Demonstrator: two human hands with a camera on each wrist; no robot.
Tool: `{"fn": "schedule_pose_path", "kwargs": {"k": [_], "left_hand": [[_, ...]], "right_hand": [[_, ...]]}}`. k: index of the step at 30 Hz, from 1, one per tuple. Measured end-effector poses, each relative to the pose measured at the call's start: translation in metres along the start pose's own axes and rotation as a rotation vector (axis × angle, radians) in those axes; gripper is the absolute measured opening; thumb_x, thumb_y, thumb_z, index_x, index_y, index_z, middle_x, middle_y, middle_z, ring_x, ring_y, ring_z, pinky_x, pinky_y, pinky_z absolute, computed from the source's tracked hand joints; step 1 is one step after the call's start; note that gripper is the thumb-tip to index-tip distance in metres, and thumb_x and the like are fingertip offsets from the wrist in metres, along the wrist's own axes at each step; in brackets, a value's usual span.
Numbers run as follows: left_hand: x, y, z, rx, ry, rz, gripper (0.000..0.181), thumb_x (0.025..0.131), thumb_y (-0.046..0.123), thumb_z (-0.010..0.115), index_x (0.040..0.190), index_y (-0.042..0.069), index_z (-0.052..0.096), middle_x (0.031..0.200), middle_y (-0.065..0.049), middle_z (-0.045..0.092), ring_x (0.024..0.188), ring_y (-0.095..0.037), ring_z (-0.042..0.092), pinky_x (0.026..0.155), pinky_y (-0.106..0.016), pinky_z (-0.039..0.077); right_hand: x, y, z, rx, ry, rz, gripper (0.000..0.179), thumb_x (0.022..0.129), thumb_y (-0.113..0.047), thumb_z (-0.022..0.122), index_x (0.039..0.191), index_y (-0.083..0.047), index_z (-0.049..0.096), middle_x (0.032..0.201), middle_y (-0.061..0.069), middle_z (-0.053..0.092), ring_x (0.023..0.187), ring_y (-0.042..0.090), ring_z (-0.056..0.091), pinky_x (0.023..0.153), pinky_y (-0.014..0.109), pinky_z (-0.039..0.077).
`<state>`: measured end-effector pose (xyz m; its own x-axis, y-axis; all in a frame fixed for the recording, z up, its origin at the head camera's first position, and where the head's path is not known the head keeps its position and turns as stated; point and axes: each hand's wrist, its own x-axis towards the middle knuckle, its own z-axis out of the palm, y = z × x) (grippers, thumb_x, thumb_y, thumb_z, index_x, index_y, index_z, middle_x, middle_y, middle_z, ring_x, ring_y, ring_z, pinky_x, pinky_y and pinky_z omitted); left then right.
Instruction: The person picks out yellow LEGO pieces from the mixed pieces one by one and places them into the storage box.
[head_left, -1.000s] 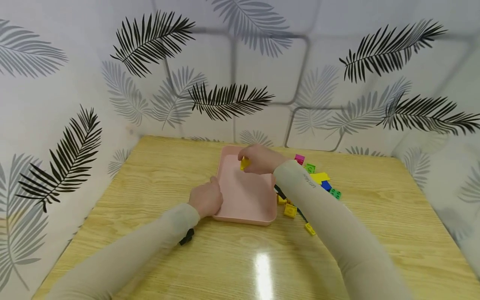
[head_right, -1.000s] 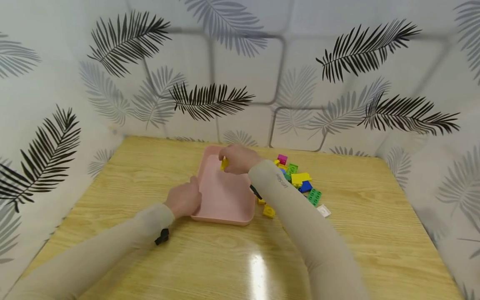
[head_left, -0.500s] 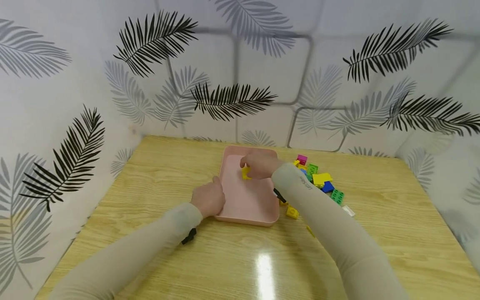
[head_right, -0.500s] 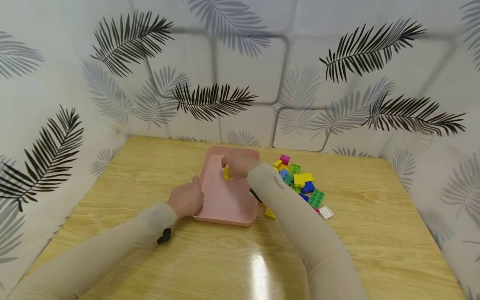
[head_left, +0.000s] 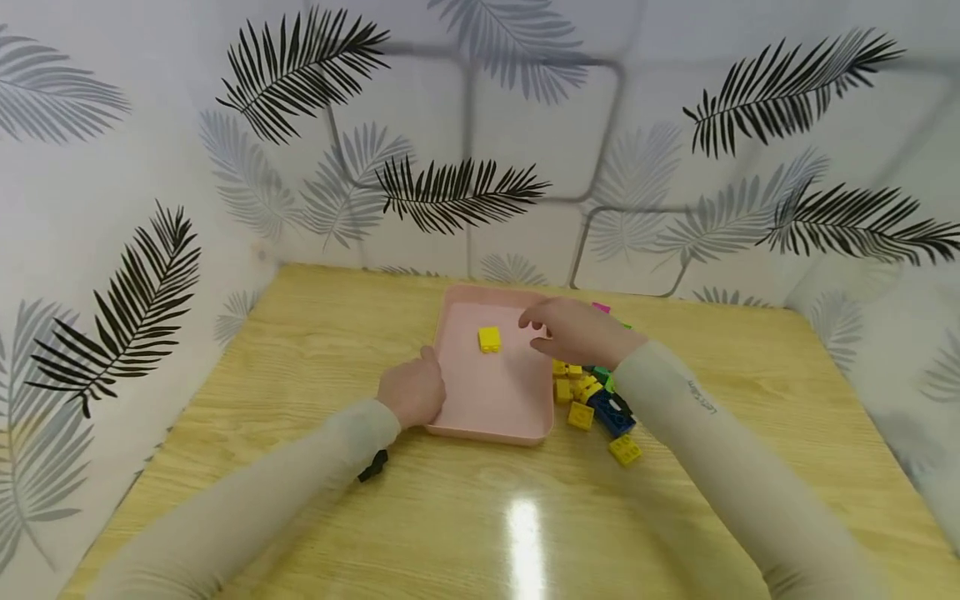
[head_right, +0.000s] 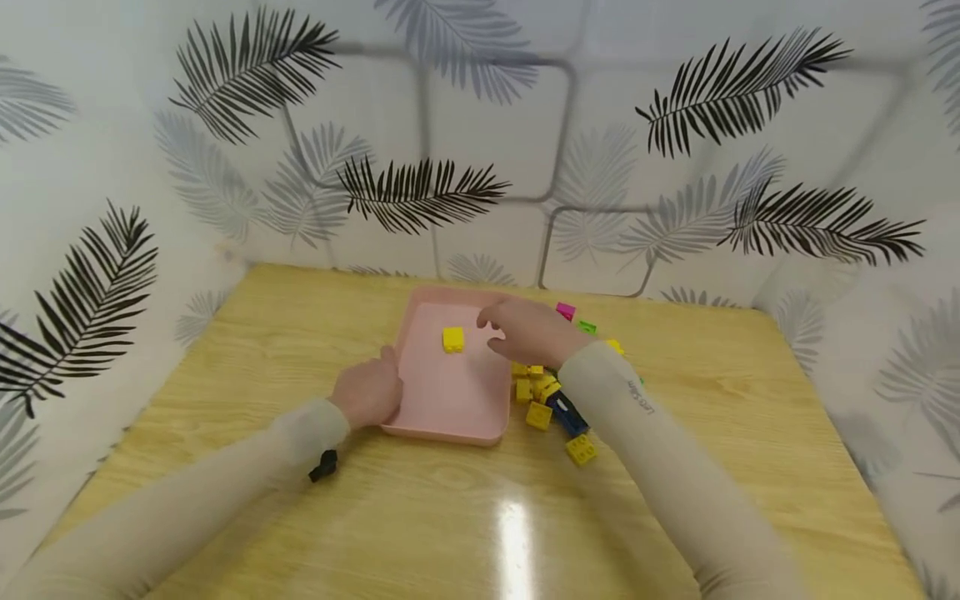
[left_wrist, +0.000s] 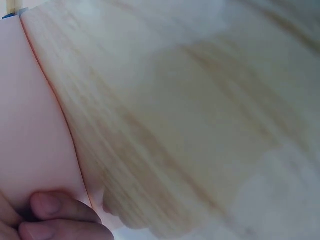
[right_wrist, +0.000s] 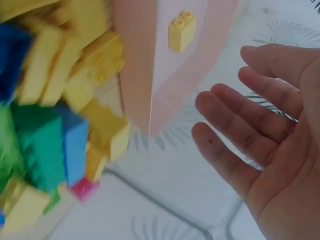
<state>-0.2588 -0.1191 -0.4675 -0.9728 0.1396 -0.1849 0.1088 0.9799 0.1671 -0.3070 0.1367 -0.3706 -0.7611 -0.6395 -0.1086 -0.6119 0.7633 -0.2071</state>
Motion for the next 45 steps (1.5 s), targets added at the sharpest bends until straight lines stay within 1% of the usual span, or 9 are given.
{"fn": "schedule_pose_path", "kwargs": {"k": [7, 13, 19, 22, 24, 28, 32, 38, 45], "left_hand": [[-0.001, -0.006, -0.002, -0.014, 0.012, -0.009, 0.059, 0.102, 0.018, 0.043, 0.148, -0.014, 0.028, 0.066, -0.008, 0.058, 0.055, -0.018, 0.056, 0.049, -0.037, 0.049], [-0.001, 0.001, -0.002, -0.011, -0.015, -0.001, 0.06, 0.101, 0.018, 0.043, 0.149, -0.014, 0.027, 0.068, -0.008, 0.059, 0.057, -0.019, 0.057, 0.051, -0.037, 0.049], [0.0, 0.006, -0.004, -0.007, -0.01, 0.02, 0.061, 0.1, 0.017, 0.045, 0.149, -0.015, 0.027, 0.066, -0.007, 0.058, 0.056, -0.019, 0.056, 0.051, -0.037, 0.049], [0.001, 0.006, -0.004, -0.007, -0.017, 0.016, 0.061, 0.1, 0.017, 0.045, 0.149, -0.015, 0.027, 0.067, -0.007, 0.059, 0.056, -0.018, 0.056, 0.051, -0.036, 0.049], [0.001, 0.006, -0.004, -0.007, -0.024, 0.013, 0.061, 0.1, 0.017, 0.045, 0.15, -0.014, 0.026, 0.067, -0.007, 0.059, 0.056, -0.018, 0.056, 0.051, -0.036, 0.049], [0.0, 0.006, -0.005, -0.001, -0.034, 0.004, 0.062, 0.1, 0.016, 0.044, 0.151, -0.014, 0.025, 0.068, -0.008, 0.059, 0.057, -0.019, 0.057, 0.052, -0.037, 0.049], [-0.001, 0.006, -0.005, -0.001, -0.036, -0.003, 0.062, 0.1, 0.016, 0.044, 0.151, -0.014, 0.025, 0.068, -0.008, 0.059, 0.058, -0.02, 0.058, 0.054, -0.039, 0.051], [-0.001, 0.005, -0.003, 0.006, -0.037, -0.006, 0.061, 0.101, 0.018, 0.044, 0.15, -0.014, 0.026, 0.067, -0.008, 0.059, 0.058, -0.019, 0.058, 0.055, -0.04, 0.052], [-0.001, 0.005, -0.003, 0.019, -0.015, 0.002, 0.061, 0.1, 0.018, 0.046, 0.149, -0.014, 0.029, 0.063, -0.006, 0.058, 0.053, -0.017, 0.056, 0.05, -0.037, 0.05]], "right_hand": [[-0.044, 0.001, -0.008, -0.071, -0.048, 0.052, 0.04, 0.095, -0.027, 0.071, 0.132, -0.012, 0.065, 0.127, 0.006, 0.069, 0.109, 0.023, 0.067, 0.094, 0.042, 0.054], [-0.089, 0.008, 0.004, -0.09, -0.088, 0.07, 0.039, 0.095, -0.029, 0.071, 0.13, -0.012, 0.067, 0.122, 0.005, 0.071, 0.106, 0.022, 0.069, 0.093, 0.044, 0.055], [-0.128, 0.014, 0.024, -0.029, -0.118, 0.103, 0.025, 0.094, -0.027, 0.072, 0.117, -0.017, 0.072, 0.102, -0.007, 0.072, 0.084, 0.01, 0.065, 0.081, 0.037, 0.057], [-0.142, 0.013, 0.032, 0.004, -0.175, 0.131, 0.023, 0.093, -0.027, 0.073, 0.115, -0.019, 0.072, 0.09, -0.01, 0.067, 0.074, 0.009, 0.057, 0.071, 0.033, 0.053], [-0.15, 0.011, 0.038, 0.008, -0.209, 0.151, 0.027, 0.092, -0.028, 0.074, 0.118, -0.019, 0.071, 0.09, -0.01, 0.067, 0.073, 0.009, 0.056, 0.071, 0.032, 0.052], [-0.158, 0.011, 0.049, 0.006, -0.24, 0.208, 0.034, 0.091, -0.028, 0.075, 0.124, -0.021, 0.068, 0.082, -0.008, 0.065, 0.071, 0.01, 0.056, 0.068, 0.032, 0.051], [-0.159, 0.012, 0.059, 0.005, -0.215, 0.237, 0.035, 0.091, -0.024, 0.075, 0.125, -0.022, 0.066, 0.074, -0.006, 0.058, 0.065, 0.013, 0.052, 0.061, 0.03, 0.045], [-0.159, 0.012, 0.069, -0.057, -0.16, 0.227, 0.032, 0.09, -0.024, 0.077, 0.121, -0.022, 0.067, 0.077, -0.005, 0.061, 0.063, 0.013, 0.052, 0.061, 0.031, 0.049], [-0.16, 0.011, 0.072, -0.147, -0.122, 0.204, 0.031, 0.089, -0.027, 0.078, 0.117, -0.021, 0.065, 0.068, -0.006, 0.056, 0.056, 0.013, 0.048, 0.054, 0.03, 0.046]]}}
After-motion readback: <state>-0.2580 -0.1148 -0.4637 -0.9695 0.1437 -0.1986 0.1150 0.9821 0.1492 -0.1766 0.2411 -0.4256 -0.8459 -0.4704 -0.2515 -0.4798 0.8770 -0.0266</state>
